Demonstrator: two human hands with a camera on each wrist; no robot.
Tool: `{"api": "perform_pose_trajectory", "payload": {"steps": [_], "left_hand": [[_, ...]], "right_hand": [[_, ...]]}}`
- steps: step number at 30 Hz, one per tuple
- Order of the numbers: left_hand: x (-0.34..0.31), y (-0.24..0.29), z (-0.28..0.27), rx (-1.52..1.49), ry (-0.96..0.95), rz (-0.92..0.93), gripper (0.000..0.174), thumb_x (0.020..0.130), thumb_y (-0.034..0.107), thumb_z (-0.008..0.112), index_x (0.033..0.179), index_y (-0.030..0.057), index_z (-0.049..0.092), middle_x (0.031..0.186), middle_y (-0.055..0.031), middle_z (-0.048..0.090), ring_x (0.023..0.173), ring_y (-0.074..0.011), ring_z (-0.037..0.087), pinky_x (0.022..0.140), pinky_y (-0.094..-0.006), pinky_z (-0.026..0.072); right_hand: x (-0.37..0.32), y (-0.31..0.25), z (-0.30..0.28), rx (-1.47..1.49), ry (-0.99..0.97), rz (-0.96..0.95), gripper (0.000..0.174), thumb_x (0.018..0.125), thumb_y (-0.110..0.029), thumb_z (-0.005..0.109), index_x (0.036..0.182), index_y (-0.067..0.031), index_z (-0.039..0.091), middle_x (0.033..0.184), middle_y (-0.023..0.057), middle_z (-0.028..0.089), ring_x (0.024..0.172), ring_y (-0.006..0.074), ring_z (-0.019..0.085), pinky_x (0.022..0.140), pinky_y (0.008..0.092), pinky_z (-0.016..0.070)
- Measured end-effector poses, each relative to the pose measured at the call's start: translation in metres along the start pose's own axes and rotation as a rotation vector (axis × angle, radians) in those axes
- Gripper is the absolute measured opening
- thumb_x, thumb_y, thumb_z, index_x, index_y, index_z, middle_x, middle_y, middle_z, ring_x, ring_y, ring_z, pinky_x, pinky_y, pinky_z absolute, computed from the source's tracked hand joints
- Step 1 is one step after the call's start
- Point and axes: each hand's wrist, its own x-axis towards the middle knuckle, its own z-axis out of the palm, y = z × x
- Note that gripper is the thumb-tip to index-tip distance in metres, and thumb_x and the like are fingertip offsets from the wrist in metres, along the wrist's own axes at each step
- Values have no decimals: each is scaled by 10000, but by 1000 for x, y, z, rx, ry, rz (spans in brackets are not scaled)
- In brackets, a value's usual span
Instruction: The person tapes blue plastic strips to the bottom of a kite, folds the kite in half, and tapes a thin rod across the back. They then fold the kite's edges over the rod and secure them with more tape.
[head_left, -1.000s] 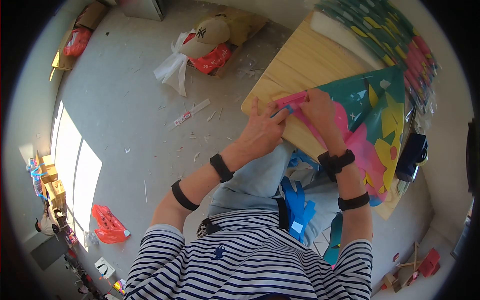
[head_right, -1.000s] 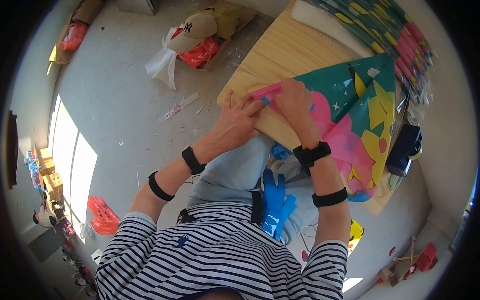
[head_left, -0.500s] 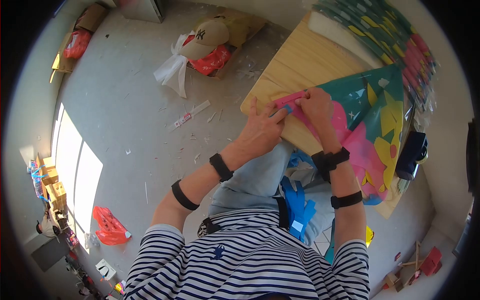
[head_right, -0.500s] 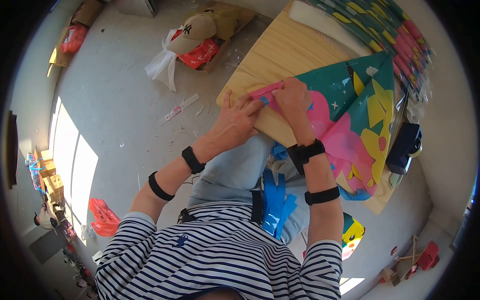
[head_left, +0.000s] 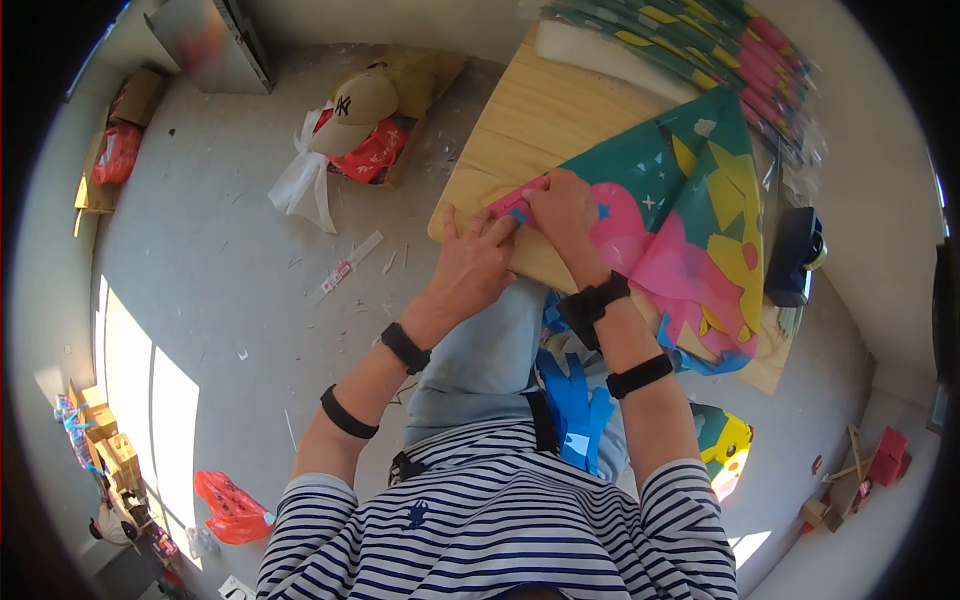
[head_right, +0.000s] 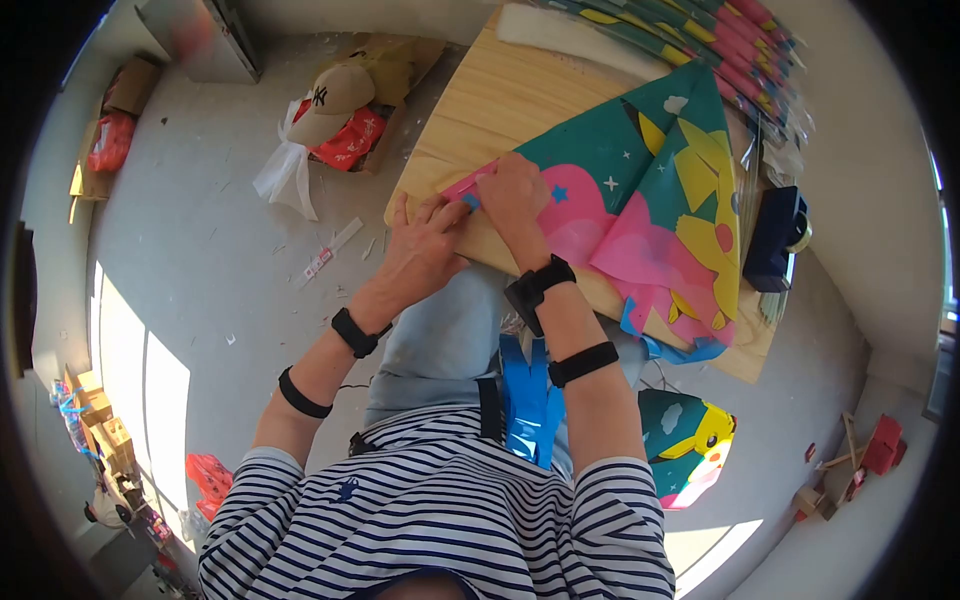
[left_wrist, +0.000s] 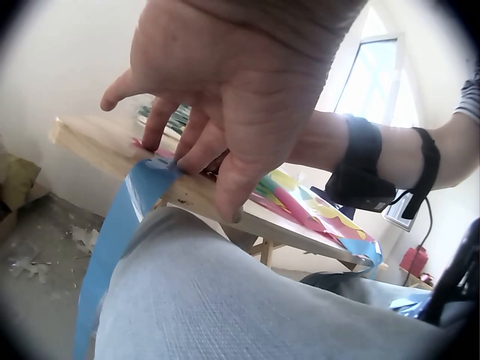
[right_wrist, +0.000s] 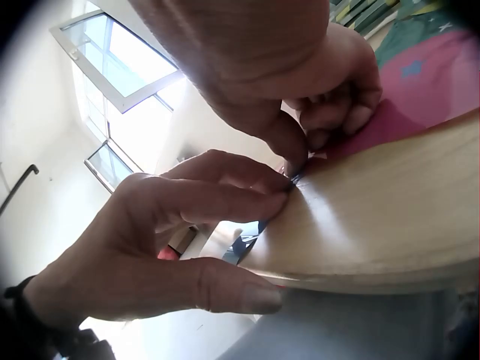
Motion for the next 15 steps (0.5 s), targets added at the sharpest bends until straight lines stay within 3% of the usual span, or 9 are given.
{"api": "perform_pose_trajectory", "payload": {"steps": [3, 6, 8, 10, 13, 15], "left_hand": [[1, 0, -1, 0, -8, 13, 595, 710, 221, 846, 1239, 18, 665, 1391, -40, 532, 1362, -310, 456, 1134, -700, 286], [1, 0, -2, -9, -28, 10, 575, 717, 210, 840, 1230, 20, 665, 1396, -42, 532, 1362, -306, 457, 1129, -703, 288], [2, 1, -1, -20, -9, 3, 560, 722, 208, 839, 1222, 24, 666, 1388, -43, 537, 1359, -305, 459, 1129, -705, 286], [3, 3, 0, -33, 7, 4, 546, 727, 207, 837, 1214, 28, 667, 1380, -44, 542, 1357, -304, 461, 1128, -707, 285], [2, 2, 0, -49, 27, -3, 534, 739, 216, 834, 1212, 34, 666, 1357, -40, 556, 1349, -304, 468, 1131, -713, 271], [4, 0, -1, -53, 23, 6, 469, 754, 222, 827, 1160, 37, 682, 1334, -39, 572, 1334, -297, 485, 1138, -724, 246]], "right_hand": [[4, 5, -6, 141, 175, 133, 265, 831, -291, 768, 942, -54, 726, 998, 194, 752, 971, 388, 722, 812, 502, 579], [-6, 21, -17, 168, 154, 29, 270, 837, -282, 761, 971, -58, 692, 1021, 188, 721, 977, 397, 699, 817, 521, 552], [-15, 56, -35, -193, 421, -68, 379, 765, -291, 843, 1034, -91, 666, 1077, 169, 668, 1006, 382, 672, 823, 488, 515], [-26, 84, -64, -394, 513, -24, 323, 777, -214, 809, 1027, -119, 628, 1053, 138, 595, 1001, 346, 648, 841, 464, 484], [-35, 127, -92, -484, 568, 85, 324, 758, -175, 822, 1013, -129, 627, 1085, 120, 616, 992, 323, 661, 848, 455, 473], [-36, 154, -107, -438, 428, 258, 312, 764, -130, 801, 1018, -100, 623, 1048, 98, 643, 964, 324, 668, 820, 458, 485]]}}
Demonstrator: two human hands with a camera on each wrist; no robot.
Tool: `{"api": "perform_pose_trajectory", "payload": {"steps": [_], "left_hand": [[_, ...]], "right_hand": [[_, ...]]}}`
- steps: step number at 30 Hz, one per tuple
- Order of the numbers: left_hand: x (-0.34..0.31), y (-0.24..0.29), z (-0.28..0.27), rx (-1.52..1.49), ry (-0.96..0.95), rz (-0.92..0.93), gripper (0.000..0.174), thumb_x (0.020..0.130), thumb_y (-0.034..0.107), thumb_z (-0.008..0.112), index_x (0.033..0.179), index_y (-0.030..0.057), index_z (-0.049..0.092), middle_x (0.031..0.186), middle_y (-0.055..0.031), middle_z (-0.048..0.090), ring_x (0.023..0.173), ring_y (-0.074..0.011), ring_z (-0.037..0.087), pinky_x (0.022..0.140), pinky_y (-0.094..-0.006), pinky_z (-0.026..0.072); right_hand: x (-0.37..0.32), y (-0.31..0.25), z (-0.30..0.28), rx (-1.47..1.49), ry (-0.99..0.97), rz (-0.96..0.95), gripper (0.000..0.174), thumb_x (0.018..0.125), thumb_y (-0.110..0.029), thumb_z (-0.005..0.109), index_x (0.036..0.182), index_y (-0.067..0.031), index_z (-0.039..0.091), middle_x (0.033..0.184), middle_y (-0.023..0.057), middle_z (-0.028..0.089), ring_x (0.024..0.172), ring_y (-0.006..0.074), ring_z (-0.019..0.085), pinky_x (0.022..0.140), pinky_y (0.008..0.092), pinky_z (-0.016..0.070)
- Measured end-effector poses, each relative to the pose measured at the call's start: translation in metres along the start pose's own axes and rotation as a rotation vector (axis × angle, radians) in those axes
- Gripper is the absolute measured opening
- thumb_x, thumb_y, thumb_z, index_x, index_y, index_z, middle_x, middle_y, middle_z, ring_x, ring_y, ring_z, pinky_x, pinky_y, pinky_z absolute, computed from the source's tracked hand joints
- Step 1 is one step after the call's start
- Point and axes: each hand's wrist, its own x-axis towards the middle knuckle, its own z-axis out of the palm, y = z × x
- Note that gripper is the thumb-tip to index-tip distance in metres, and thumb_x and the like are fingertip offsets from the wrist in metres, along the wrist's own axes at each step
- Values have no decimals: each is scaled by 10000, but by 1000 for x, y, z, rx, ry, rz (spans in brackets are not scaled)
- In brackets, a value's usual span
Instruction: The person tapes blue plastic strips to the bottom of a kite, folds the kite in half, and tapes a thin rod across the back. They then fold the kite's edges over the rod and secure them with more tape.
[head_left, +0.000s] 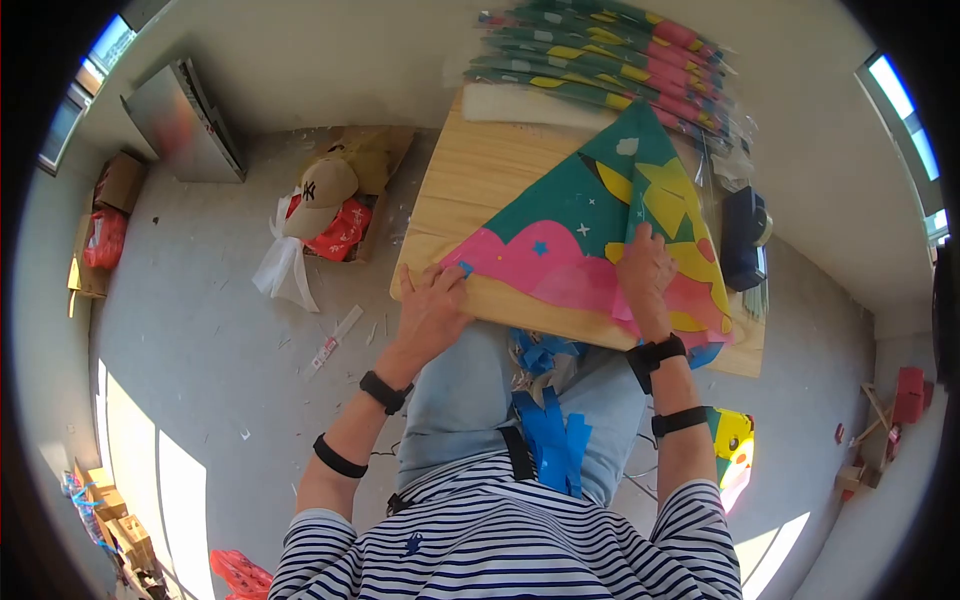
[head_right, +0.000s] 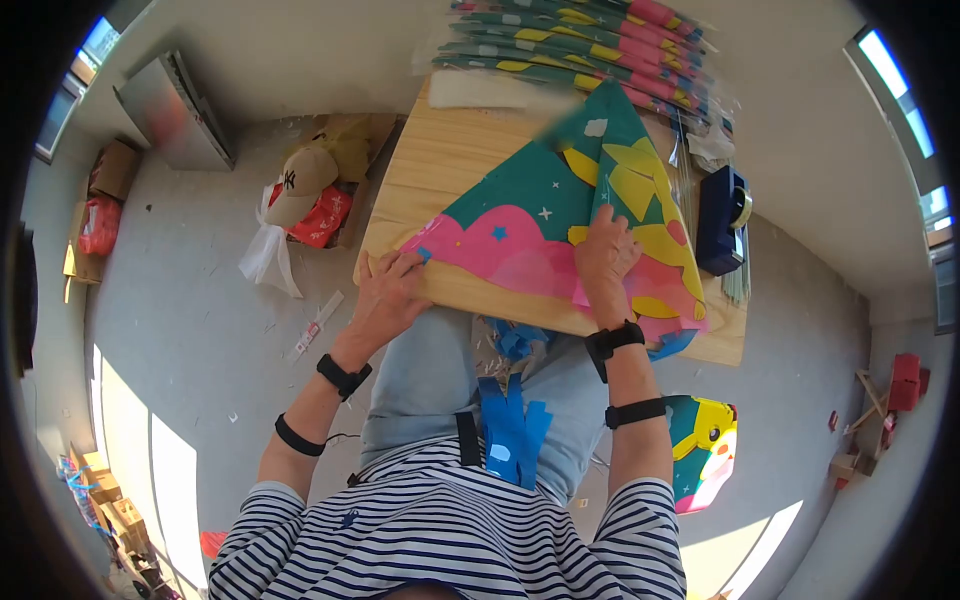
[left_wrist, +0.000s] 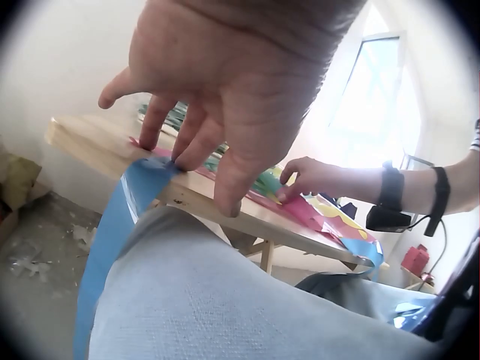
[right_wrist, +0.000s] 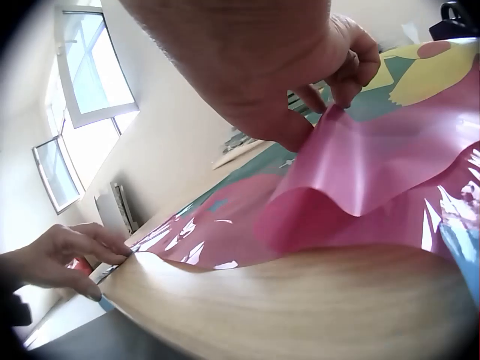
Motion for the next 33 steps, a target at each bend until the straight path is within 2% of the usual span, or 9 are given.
{"api": "perform_pose_trajectory", "payload": {"steps": [4, 8, 13, 17, 20, 23, 26, 28, 33], "left_hand": [[-2, 1, -17, 48, -33, 0, 414, 761, 233, 830, 1099, 33, 697, 1284, -39, 599, 1278, -286, 530, 1141, -735, 225], [-16, 3, -46, 81, -76, -53, 353, 769, 257, 837, 1017, 37, 715, 1147, -53, 655, 1171, -272, 585, 1135, -746, 220], [0, 6, -81, -79, -41, -158, 337, 787, 256, 846, 1010, 30, 733, 1096, -88, 682, 1135, -294, 616, 1136, -692, 271], [63, 6, -84, -612, 181, -128, 754, 743, 247, 877, 1399, 15, 587, 1329, -171, 621, 1201, -293, 614, 1060, -362, 455], [114, 32, -111, -712, 263, -94, 856, 817, 201, 835, 1550, 62, 417, 1519, -110, 484, 1319, -258, 527, 1091, -433, 432], [158, 39, -138, -1374, 329, 76, 868, 853, 196, 805, 1580, 52, 352, 1565, -120, 410, 1357, -246, 481, 1098, -458, 426], [182, 44, -161, -1511, 221, 96, 684, 906, 150, 743, 1513, 33, 450, 1470, -125, 510, 1297, -214, 537, 1092, -453, 441], [190, 45, -168, -1702, 81, 190, 432, 913, 143, 738, 1318, 38, 630, 1254, -98, 653, 1197, -213, 587, 1022, -414, 447], [169, 27, -201, -1687, 134, 236, 181, 928, 126, 723, 1095, 57, 711, 1013, -25, 706, 981, -148, 644, 938, -345, 494]], "right_hand": [[26, 58, -7, 431, 72, -85, 302, 768, -13, 749, 1048, -54, 643, 958, 62, 645, 909, 235, 663, 784, 382, 507], [24, 80, -142, 1152, -482, -256, 374, 778, 156, 602, 1111, 7, 685, 947, 19, 639, 937, 91, 594, 781, 234, 493], [-16, 92, -270, 1351, -500, -343, 385, 743, 131, 600, 1106, 39, 690, 999, 52, 665, 959, 124, 634, 880, 261, 517], [-54, 92, -331, 1388, -479, -458, 405, 679, 64, 623, 1075, 50, 705, 946, 75, 673, 906, 149, 647, 852, 279, 518], [-71, 98, -346, 1437, -409, -581, 389, 652, 18, 656, 1034, 58, 720, 873, 97, 661, 819, 150, 628, 767, 267, 494], [-76, 114, -350, 1500, -344, -722, 359, 638, -8, 690, 988, 63, 731, 803, 109, 633, 709, 150, 593, 655, 268, 454], [-84, 125, -348, 1609, -299, -798, 332, 635, -14, 729, 957, 63, 738, 756, 107, 591, 598, 155, 543, 558, 300, 419], [-86, 130, -352, 1734, -351, -708, 304, 671, -3, 706, 966, 68, 731, 761, 100, 584, 635, 153, 547, 596, 288, 443], [-52, 168, -343, 1468, -336, -497, 224, 756, 10, 652, 964, 47, 728, 831, 87, 638, 747, 140, 600, 688, 264, 477]]}}
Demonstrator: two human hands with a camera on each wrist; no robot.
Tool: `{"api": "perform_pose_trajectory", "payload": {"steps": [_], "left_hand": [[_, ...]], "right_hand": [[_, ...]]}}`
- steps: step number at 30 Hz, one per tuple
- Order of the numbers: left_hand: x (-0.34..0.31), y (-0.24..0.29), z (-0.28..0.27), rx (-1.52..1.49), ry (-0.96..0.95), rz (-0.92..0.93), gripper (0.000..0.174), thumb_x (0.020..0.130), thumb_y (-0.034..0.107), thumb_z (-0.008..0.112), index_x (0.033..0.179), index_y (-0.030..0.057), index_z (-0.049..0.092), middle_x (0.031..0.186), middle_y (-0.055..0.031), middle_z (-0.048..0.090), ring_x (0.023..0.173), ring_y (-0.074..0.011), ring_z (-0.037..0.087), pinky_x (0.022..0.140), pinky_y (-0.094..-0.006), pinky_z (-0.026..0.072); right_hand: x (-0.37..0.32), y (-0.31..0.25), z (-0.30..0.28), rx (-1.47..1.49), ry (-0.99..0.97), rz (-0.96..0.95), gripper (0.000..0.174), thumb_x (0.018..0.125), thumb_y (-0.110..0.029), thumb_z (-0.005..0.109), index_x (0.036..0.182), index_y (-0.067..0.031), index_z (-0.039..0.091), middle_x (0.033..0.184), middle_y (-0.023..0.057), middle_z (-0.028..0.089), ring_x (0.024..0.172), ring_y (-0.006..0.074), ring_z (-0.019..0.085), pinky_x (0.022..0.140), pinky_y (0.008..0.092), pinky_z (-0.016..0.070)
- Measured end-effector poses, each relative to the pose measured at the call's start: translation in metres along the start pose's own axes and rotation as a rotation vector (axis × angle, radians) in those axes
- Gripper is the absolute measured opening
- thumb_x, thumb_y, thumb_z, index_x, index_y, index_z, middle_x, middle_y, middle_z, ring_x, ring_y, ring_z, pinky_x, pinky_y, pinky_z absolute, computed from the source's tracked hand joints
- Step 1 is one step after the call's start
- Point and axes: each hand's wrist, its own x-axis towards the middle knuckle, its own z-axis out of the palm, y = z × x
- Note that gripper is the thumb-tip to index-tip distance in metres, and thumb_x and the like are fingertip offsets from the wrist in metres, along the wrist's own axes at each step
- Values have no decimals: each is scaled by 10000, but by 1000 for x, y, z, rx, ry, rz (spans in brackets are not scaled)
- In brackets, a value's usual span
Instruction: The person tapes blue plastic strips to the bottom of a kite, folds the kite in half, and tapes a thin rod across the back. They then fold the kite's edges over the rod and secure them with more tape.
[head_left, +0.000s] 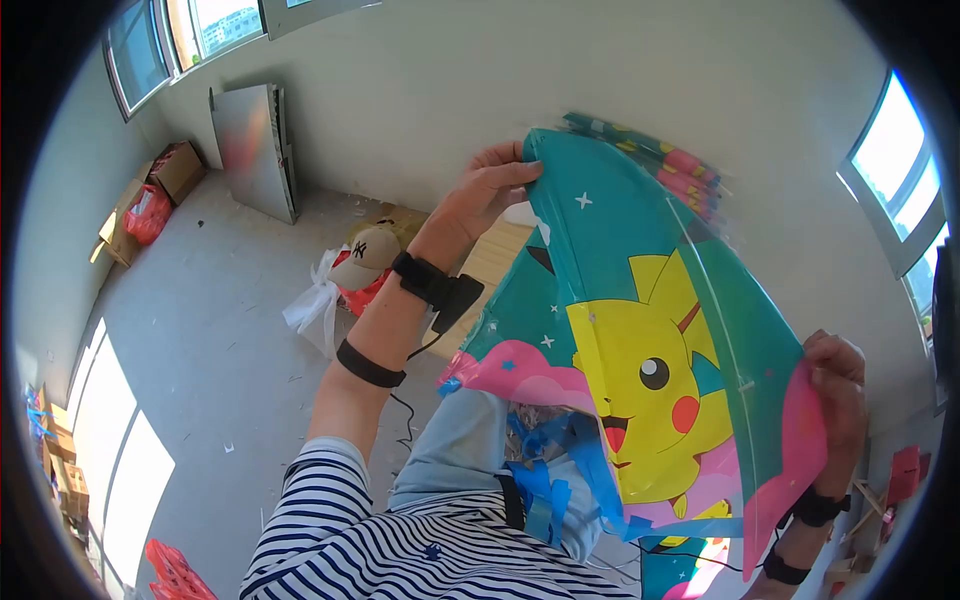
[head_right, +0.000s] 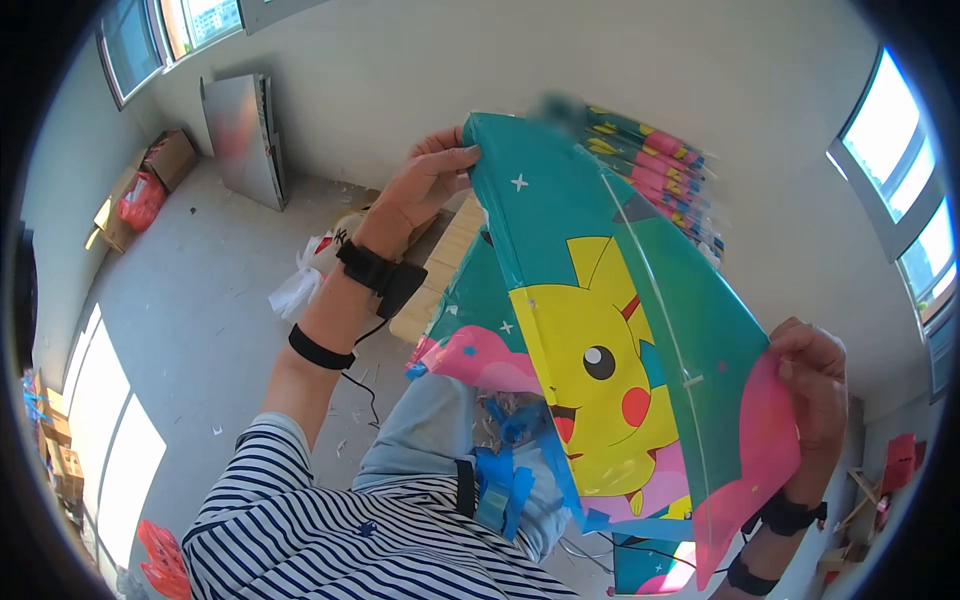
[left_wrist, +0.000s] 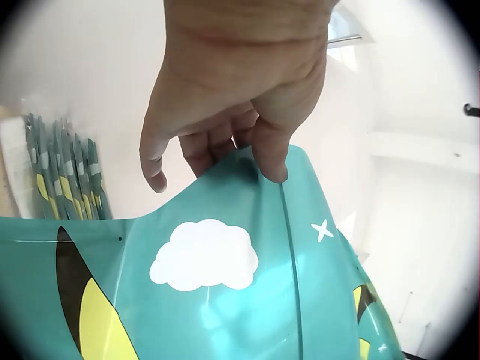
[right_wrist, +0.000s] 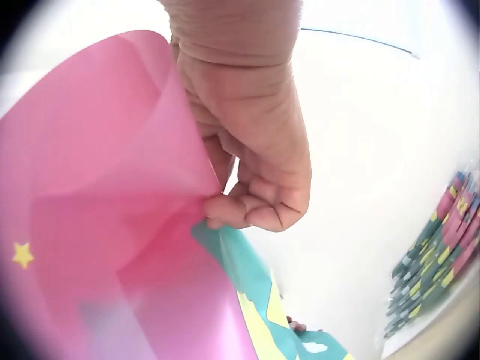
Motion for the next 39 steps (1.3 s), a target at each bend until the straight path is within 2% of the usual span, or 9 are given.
{"api": "perform_pose_trajectory", "payload": {"steps": [5, 8, 10, 13, 17, 23, 26, 28, 39], "left_hand": [[-33, 80, 3, 118, -26, 82, 206, 951, 89, 690, 1149, 39, 716, 1028, -48, 734, 968, -163, 679, 975, -340, 518], [-52, 104, 26, 208, -11, 98, 183, 940, 97, 706, 1113, 39, 718, 1017, -46, 732, 961, -148, 675, 967, -318, 519], [-60, 106, 53, 284, 21, 133, 154, 912, 143, 739, 1022, 37, 718, 935, -22, 721, 867, -100, 661, 839, -255, 526], [-70, 107, 86, 231, -69, 55, 147, 929, 98, 719, 1060, 31, 707, 982, -25, 724, 913, -109, 675, 903, -270, 546], [-72, 97, 105, 304, -143, 109, 152, 923, 81, 724, 1063, 25, 701, 964, -13, 721, 883, -95, 674, 865, -250, 555], [-86, 115, 122, 391, -190, 121, 223, 902, 62, 745, 1115, 20, 693, 1024, -23, 710, 947, -99, 669, 887, -257, 543], [-85, 131, 128, 633, -68, 321, 244, 893, 60, 756, 1127, 20, 701, 1122, -46, 693, 1051, -122, 649, 957, -283, 515], [-78, 141, 124, 853, -229, 440, 230, 899, 69, 764, 1119, 24, 713, 1191, -67, 673, 1132, -138, 619, 1016, -310, 487], [-78, 153, 117, 804, -239, 196, 139, 868, 6, 781, 989, 14, 713, 947, -46, 718, 945, -125, 683, 950, -288, 537]], "right_hand": [[22, 61, -75, -543, 224, 281, 157, 824, -7, 659, 961, 26, 729, 893, 57, 678, 812, 115, 623, 768, 260, 493], [36, 56, 3, -512, 252, -12, 136, 852, -14, 685, 974, 35, 720, 876, 29, 669, 796, 107, 611, 774, 255, 491], [42, 42, 83, -506, 180, -170, 149, 852, -22, 718, 990, 35, 712, 887, 34, 673, 791, 114, 615, 759, 258, 495], [50, 24, 165, -491, 62, -368, 192, 831, -56, 787, 982, 29, 705, 898, 73, 685, 781, 141, 643, 728, 282, 517], [68, 15, 223, -416, 138, -423, 176, 820, -53, 801, 924, 35, 689, 865, 103, 680, 747, 158, 661, 673, 290, 525], [68, 14, 227, -329, 162, -388, 122, 827, -8, 770, 874, 35, 665, 780, 100, 645, 693, 157, 642, 629, 295, 506], [70, 18, 228, -342, 188, -424, 110, 821, 14, 758, 851, 31, 653, 741, 97, 624, 662, 163, 617, 603, 302, 483], [70, 21, 229, -343, 196, -441, 112, 814, 24, 755, 839, 30, 646, 729, 97, 615, 648, 169, 604, 591, 306, 471], [70, 22, 232, -370, 230, -494, 123, 776, 56, 740, 797, 17, 626, 709, 103, 596, 624, 206, 569, 574, 328, 437]]}}
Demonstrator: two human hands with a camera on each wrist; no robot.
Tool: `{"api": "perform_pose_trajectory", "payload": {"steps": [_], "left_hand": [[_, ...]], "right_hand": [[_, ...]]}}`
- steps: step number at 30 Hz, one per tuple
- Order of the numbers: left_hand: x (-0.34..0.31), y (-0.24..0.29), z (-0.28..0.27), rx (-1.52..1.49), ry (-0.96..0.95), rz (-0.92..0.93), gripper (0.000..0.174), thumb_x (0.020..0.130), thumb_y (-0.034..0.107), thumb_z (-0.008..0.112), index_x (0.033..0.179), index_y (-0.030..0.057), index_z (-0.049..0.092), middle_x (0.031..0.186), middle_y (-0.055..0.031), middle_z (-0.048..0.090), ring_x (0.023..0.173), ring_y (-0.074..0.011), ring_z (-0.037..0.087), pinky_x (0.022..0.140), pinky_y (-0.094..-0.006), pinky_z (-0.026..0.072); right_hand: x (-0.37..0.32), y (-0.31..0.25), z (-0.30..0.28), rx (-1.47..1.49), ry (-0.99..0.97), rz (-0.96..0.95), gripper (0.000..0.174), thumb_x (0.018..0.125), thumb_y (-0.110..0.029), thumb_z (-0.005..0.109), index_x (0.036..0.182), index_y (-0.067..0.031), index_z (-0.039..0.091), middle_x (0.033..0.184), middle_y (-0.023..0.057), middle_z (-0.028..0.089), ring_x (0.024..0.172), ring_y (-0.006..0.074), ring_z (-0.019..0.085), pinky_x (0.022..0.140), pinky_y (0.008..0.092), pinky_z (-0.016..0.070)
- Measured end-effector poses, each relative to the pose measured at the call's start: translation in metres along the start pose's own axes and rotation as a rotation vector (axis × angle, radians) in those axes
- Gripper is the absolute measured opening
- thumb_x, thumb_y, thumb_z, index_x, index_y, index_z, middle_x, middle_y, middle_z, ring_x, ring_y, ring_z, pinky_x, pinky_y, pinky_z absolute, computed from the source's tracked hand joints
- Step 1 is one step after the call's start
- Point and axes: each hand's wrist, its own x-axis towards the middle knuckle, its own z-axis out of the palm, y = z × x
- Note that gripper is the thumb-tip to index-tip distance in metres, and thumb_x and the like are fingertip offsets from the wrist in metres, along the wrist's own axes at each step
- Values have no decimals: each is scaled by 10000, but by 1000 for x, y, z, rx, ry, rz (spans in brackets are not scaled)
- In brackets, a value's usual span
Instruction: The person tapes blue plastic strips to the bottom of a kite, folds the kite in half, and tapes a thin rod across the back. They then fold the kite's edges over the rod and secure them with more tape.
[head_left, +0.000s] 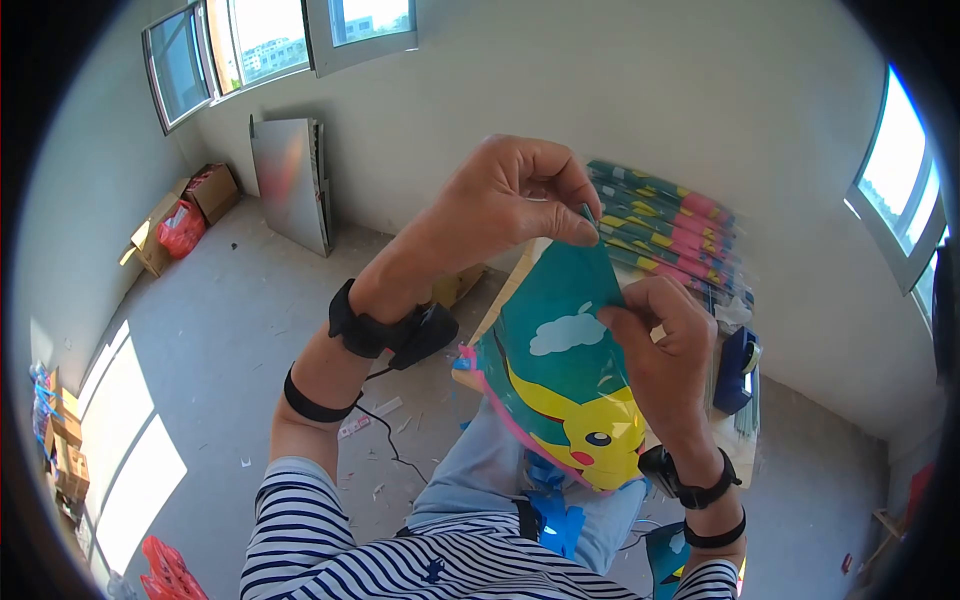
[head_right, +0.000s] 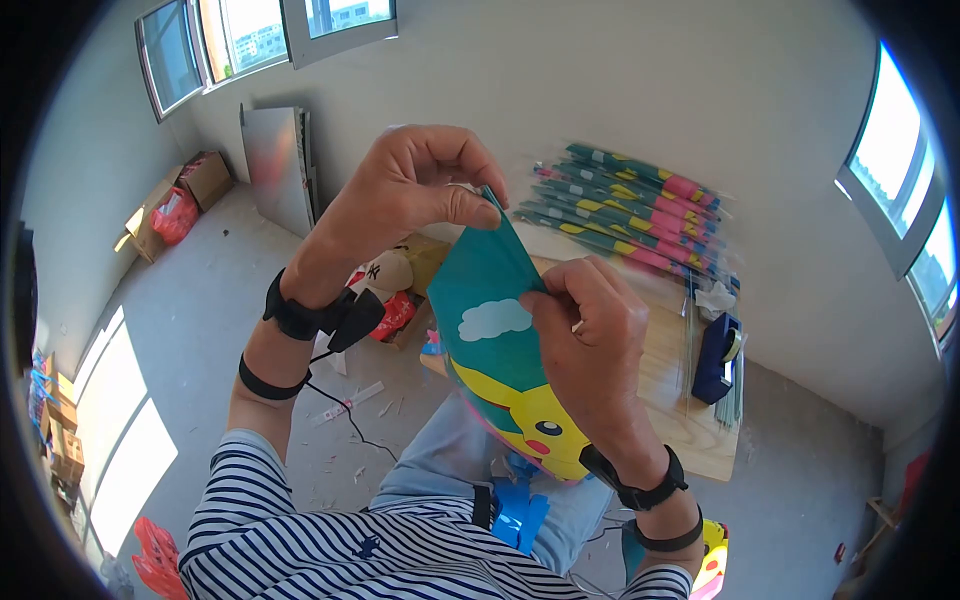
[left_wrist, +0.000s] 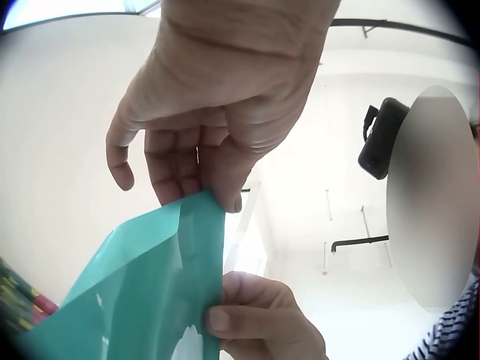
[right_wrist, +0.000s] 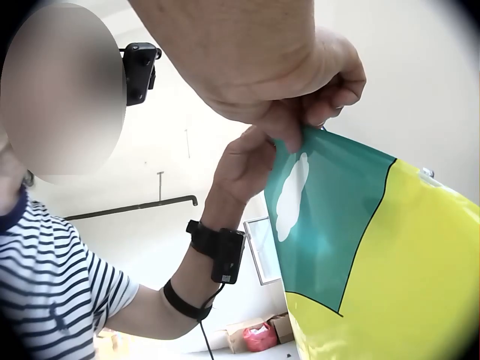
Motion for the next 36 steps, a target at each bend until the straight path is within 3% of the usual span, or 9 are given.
{"api": "perform_pose_trajectory", "payload": {"steps": [8, 10, 14, 16, 23, 26, 28, 31, 36], "left_hand": [[2, -5, -6, -53, -103, 12, 112, 834, -41, 778, 914, 13, 722, 889, -54, 722, 891, -137, 700, 971, -315, 560], [3, -3, -11, -119, -128, -162, 121, 840, -27, 778, 944, 14, 730, 921, -59, 728, 916, -145, 703, 1002, -324, 549], [0, -2, -7, -214, -35, -106, 114, 859, -11, 772, 966, 3, 732, 958, -61, 732, 950, -138, 699, 977, -310, 548], [-1, -8, -12, 24, -120, -6, 92, 886, 5, 755, 971, -4, 722, 1002, -67, 727, 973, -142, 691, 910, -287, 563], [0, -15, -14, 49, -164, -49, 51, 913, 19, 731, 959, 8, 710, 1025, -68, 721, 950, -149, 678, 932, -296, 546], [-1, -8, -6, 177, -66, 84, 75, 889, -1, 728, 960, 21, 718, 1005, -50, 723, 922, -142, 681, 886, -314, 550], [-5, 18, 0, 671, 76, 254, 109, 851, -4, 730, 956, 25, 719, 1013, -78, 724, 872, -207, 699, 799, -337, 557], [-5, 21, 19, 960, -42, 424, 158, 824, 22, 737, 982, 27, 728, 1034, -109, 718, 823, -292, 683, 736, -373, 549], [6, 10, 21, 1170, -101, 397, 133, 841, 21, 702, 970, 23, 732, 965, -137, 710, 829, -346, 688, 732, -389, 557]], "right_hand": [[0, 2, -4, -106, 14, -97, 164, 736, 68, 725, 735, 3, 575, 670, 107, 552, 612, 259, 526, 564, 376, 389], [1, 1, -4, -106, 4, -96, 172, 729, 67, 726, 730, 2, 567, 668, 109, 549, 613, 265, 523, 567, 381, 387], [1, 9, -6, -113, -2, -82, 172, 725, 67, 723, 725, 4, 563, 669, 112, 554, 614, 267, 523, 570, 386, 387], [1, 9, -4, -105, -14, -67, 170, 725, 68, 720, 721, 5, 562, 669, 113, 554, 614, 269, 523, 570, 388, 387], [0, 11, -1, -108, -34, -63, 148, 730, 58, 717, 726, 12, 576, 672, 118, 562, 613, 270, 531, 573, 387, 396], [4, 16, 0, -114, -41, -8, 142, 737, 51, 720, 734, 20, 581, 667, 120, 566, 611, 265, 536, 572, 384, 402], [7, 21, 0, -118, -44, 49, 141, 742, 47, 722, 738, 24, 583, 664, 121, 567, 607, 262, 537, 571, 384, 404], [9, 22, 4, -116, -56, 69, 146, 750, 35, 733, 746, 31, 588, 659, 124, 569, 609, 249, 549, 572, 371, 415], [17, 20, 4, -41, -82, 46, 109, 780, -15, 770, 844, 17, 688, 733, 106, 645, 665, 176, 604, 614, 313, 468]]}}
